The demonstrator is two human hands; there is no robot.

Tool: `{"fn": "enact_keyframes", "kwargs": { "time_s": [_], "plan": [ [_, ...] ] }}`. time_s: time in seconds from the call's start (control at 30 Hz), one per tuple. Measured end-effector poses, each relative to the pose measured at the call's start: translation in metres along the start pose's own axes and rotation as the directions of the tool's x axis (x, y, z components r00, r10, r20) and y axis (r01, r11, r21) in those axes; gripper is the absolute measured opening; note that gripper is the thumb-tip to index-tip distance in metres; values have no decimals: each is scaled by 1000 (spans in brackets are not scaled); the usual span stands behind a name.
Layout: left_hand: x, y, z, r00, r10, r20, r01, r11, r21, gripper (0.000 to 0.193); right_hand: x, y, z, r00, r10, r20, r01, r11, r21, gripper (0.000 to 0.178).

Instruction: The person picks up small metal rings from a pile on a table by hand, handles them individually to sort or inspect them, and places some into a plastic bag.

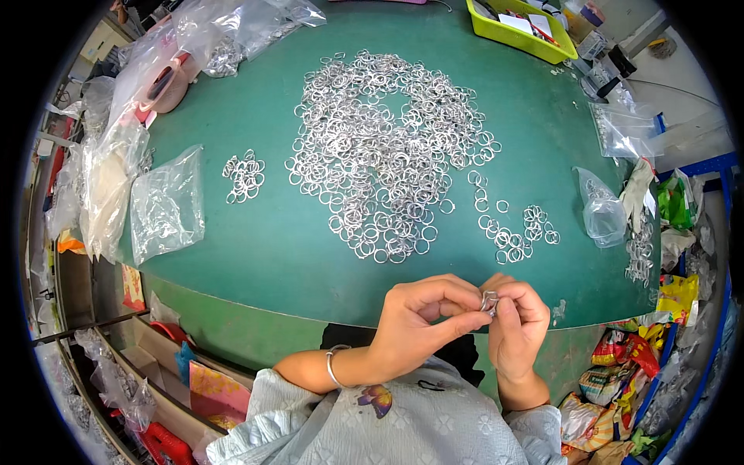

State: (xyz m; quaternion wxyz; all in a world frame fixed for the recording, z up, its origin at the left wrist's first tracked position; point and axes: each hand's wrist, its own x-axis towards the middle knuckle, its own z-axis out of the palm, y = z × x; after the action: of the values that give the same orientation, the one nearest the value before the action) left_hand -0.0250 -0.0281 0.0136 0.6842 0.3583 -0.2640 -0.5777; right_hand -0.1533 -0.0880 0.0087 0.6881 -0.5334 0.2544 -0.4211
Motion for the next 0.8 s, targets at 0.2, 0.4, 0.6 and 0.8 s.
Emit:
{"fn": "enact_keyframes", "kwargs": {
  "time_s": [0.2,0.4,0.6,0.8],
  "plan": [
    [0,2,3,999,-17,29,18,1000,-20,10,0,-4,1,1000,27,-8,-26,996,85,9],
    [3,-3,7,997,45,57,-46,999,10,11,-2,-7,-1,999,-31,-32,32,999,10,7],
    [6,1,12,989,114,98,-124,987,101,15,-1,-17,-7,963,-271,-4,249,892,-378,8],
    [6,5,16,990,57,128,-62,997,36,13,-1,-24,-7,974,-226,19,222,932,-288,7]
  ]
}}
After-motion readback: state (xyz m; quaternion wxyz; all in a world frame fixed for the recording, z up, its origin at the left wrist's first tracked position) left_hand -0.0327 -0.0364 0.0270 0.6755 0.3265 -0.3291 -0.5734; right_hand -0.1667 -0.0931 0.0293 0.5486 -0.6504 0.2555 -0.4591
